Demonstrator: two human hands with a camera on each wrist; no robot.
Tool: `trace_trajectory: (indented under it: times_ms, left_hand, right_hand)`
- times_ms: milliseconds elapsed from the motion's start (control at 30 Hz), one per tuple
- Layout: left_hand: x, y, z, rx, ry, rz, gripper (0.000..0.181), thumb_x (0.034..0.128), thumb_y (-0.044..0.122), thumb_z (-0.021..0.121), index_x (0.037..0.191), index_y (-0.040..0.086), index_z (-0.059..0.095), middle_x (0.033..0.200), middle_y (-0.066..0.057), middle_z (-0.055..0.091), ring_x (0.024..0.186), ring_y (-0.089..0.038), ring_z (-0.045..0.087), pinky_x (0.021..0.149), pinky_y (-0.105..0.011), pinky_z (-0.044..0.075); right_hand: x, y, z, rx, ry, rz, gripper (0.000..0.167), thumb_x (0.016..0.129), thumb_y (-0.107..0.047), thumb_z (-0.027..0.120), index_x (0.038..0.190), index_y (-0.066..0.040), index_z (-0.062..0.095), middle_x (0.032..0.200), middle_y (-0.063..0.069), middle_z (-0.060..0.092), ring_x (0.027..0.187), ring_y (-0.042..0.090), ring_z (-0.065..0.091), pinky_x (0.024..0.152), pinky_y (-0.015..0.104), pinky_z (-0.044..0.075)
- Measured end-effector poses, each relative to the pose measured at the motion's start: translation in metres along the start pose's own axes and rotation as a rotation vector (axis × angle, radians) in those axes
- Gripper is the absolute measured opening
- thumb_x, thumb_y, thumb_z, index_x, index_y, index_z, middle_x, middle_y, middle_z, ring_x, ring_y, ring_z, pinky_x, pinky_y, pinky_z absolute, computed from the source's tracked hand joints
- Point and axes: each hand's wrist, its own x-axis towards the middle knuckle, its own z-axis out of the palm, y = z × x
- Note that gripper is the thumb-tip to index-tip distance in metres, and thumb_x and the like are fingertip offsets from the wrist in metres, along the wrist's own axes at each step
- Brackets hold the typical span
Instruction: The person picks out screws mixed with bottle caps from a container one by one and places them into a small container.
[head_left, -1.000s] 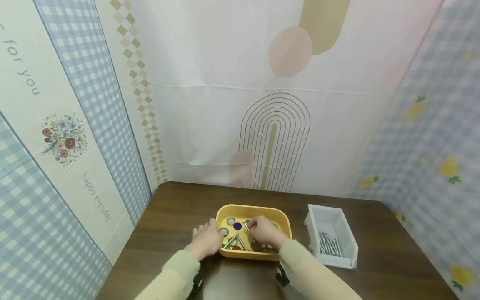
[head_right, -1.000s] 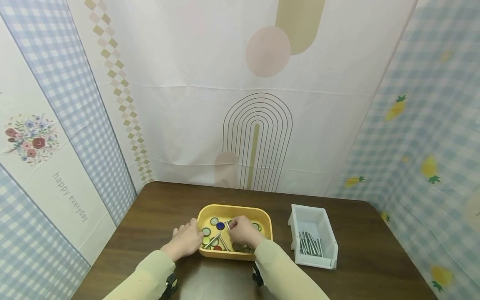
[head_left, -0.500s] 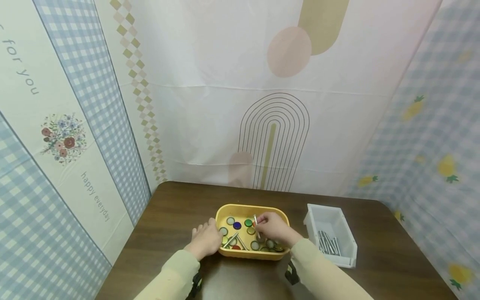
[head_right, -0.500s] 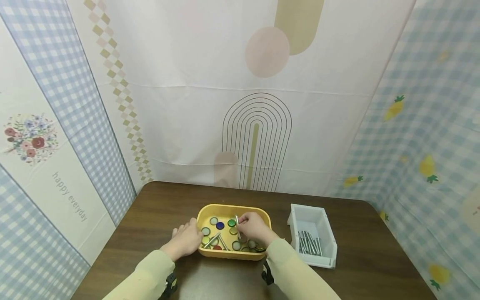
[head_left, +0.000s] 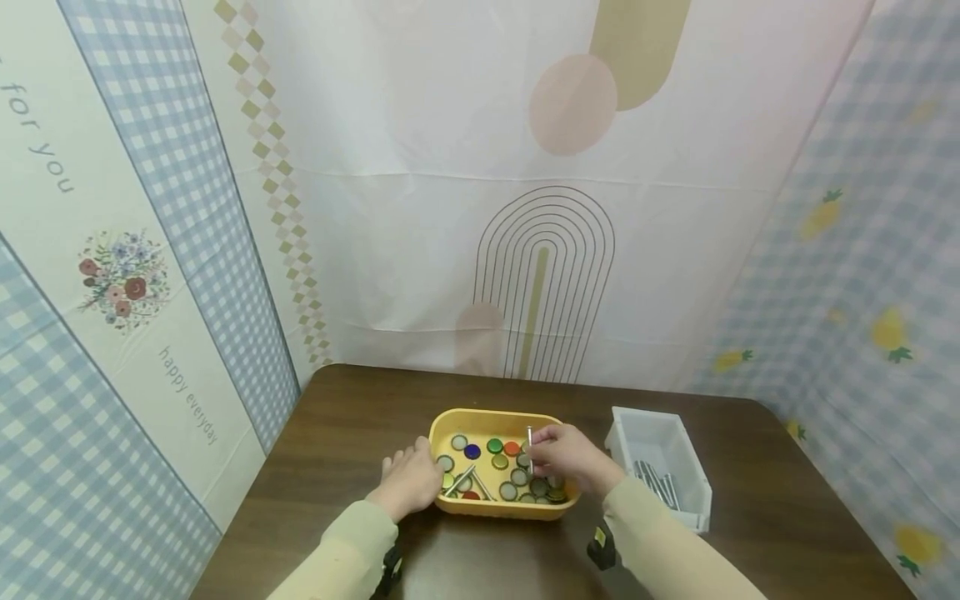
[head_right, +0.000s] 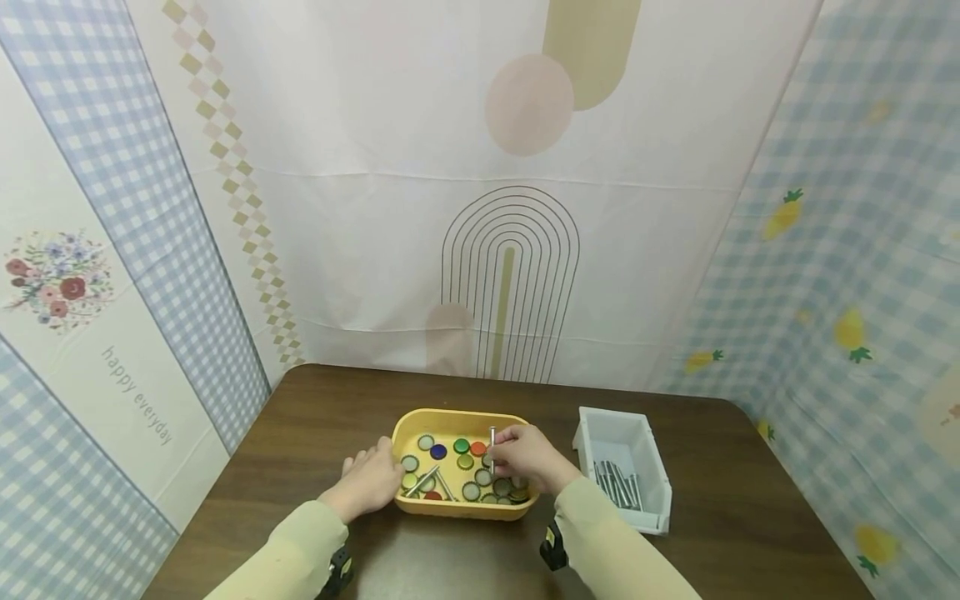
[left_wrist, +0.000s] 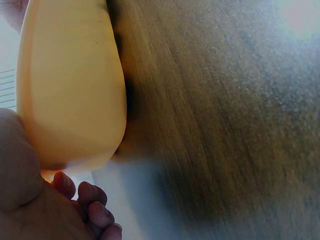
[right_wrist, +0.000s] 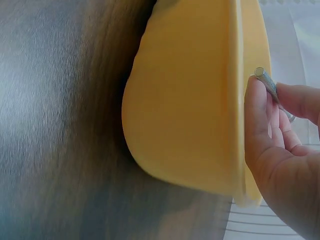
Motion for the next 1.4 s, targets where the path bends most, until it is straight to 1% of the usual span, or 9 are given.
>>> trace_trajectory:
  times_ms: [200, 367, 567, 767, 900, 1067, 1200, 1333, 1400]
  left_hand:
    - [0.0, 0.001, 0.0, -0.002, 0.0, -0.004, 0.026, 0.0967, 0.028, 0.051, 0.108, 0.004, 0.047, 0.082, -0.005, 0.049, 0.079, -0.026, 0.044, 0.079, -0.047, 0.03]
    - [0.0, 0.001, 0.002, -0.003, 0.005, -0.002, 0.026, 0.0964, 0.027, 0.051, 0.108, 0.005, 0.047, 0.082, -0.006, 0.049, 0.079, -0.026, 0.044, 0.079, -0.047, 0.03]
    - [-0.001, 0.002, 0.001, -0.021, 0.008, 0.005, 0.026, 0.0958, 0.026, 0.051, 0.108, 0.003, 0.047, 0.081, -0.006, 0.048, 0.078, -0.026, 0.043, 0.077, -0.047, 0.03]
    - [0.0, 0.002, 0.002, -0.016, 0.016, 0.007, 0.026, 0.096, 0.027, 0.05, 0.107, 0.004, 0.047, 0.08, -0.005, 0.048, 0.077, -0.026, 0.043, 0.077, -0.046, 0.03]
    - [0.0, 0.001, 0.002, -0.017, 0.011, 0.004, 0.025, 0.0963, 0.027, 0.05, 0.107, 0.004, 0.047, 0.081, -0.005, 0.048, 0.077, -0.026, 0.043, 0.077, -0.046, 0.03]
    - [-0.001, 0.0, 0.002, -0.025, 0.009, 0.008, 0.025, 0.0965, 0.026, 0.049, 0.107, 0.004, 0.047, 0.08, -0.005, 0.048, 0.077, -0.026, 0.043, 0.077, -0.046, 0.03]
    - [-0.001, -0.001, 0.002, -0.024, 0.01, 0.014, 0.025, 0.0964, 0.026, 0.049, 0.107, 0.004, 0.048, 0.08, -0.005, 0.047, 0.077, -0.025, 0.043, 0.076, -0.046, 0.03]
    - [-0.002, -0.002, 0.003, -0.026, 0.007, 0.018, 0.025, 0.0962, 0.026, 0.049, 0.108, 0.003, 0.048, 0.08, -0.005, 0.048, 0.077, -0.025, 0.043, 0.077, -0.046, 0.03]
    - [-0.002, -0.001, 0.003, -0.031, 0.006, 0.022, 0.025, 0.0959, 0.025, 0.049, 0.108, 0.003, 0.048, 0.08, -0.005, 0.047, 0.077, -0.025, 0.043, 0.076, -0.046, 0.03]
  right_hand:
    - [-0.002, 0.001, -0.018, -0.016, 0.021, -0.004, 0.019, 0.089, -0.006, 0.065, 0.102, 0.006, 0.058, 0.1, 0.019, 0.058, 0.082, 0.024, 0.063, 0.075, 0.038, 0.054]
    - [-0.005, 0.001, -0.036, -0.021, 0.061, -0.017, 0.02, 0.089, -0.006, 0.065, 0.103, 0.006, 0.059, 0.099, 0.02, 0.061, 0.08, 0.024, 0.064, 0.073, 0.038, 0.055]
    - [-0.013, -0.001, -0.065, 0.023, 0.05, -0.062, 0.03, 0.091, -0.006, 0.063, 0.113, 0.011, 0.052, 0.106, 0.024, 0.058, 0.087, 0.029, 0.065, 0.078, 0.039, 0.054]
    - [-0.028, 0.006, -0.098, 0.009, 0.055, -0.09, 0.031, 0.094, -0.008, 0.06, 0.114, 0.012, 0.048, 0.106, 0.022, 0.057, 0.091, 0.025, 0.064, 0.083, 0.039, 0.052]
    - [-0.036, 0.011, -0.115, -0.043, 0.082, -0.054, 0.034, 0.095, -0.012, 0.059, 0.117, 0.012, 0.048, 0.112, 0.024, 0.056, 0.098, 0.027, 0.063, 0.084, 0.038, 0.052]
    - [-0.046, 0.019, -0.13, -0.11, 0.129, -0.002, 0.039, 0.095, -0.016, 0.06, 0.121, 0.011, 0.048, 0.118, 0.024, 0.055, 0.105, 0.029, 0.061, 0.085, 0.04, 0.051]
    - [-0.05, 0.028, -0.138, -0.111, 0.135, 0.002, 0.038, 0.096, -0.012, 0.057, 0.121, 0.015, 0.046, 0.115, 0.024, 0.054, 0.099, 0.027, 0.061, 0.086, 0.041, 0.051]
    - [-0.053, 0.035, -0.142, -0.116, 0.16, 0.039, 0.037, 0.096, -0.012, 0.058, 0.12, 0.013, 0.046, 0.112, 0.022, 0.055, 0.094, 0.024, 0.061, 0.085, 0.04, 0.051]
    - [-0.054, 0.039, -0.144, -0.123, 0.165, 0.057, 0.04, 0.095, -0.014, 0.059, 0.121, 0.014, 0.046, 0.113, 0.022, 0.055, 0.093, 0.024, 0.061, 0.084, 0.04, 0.051]
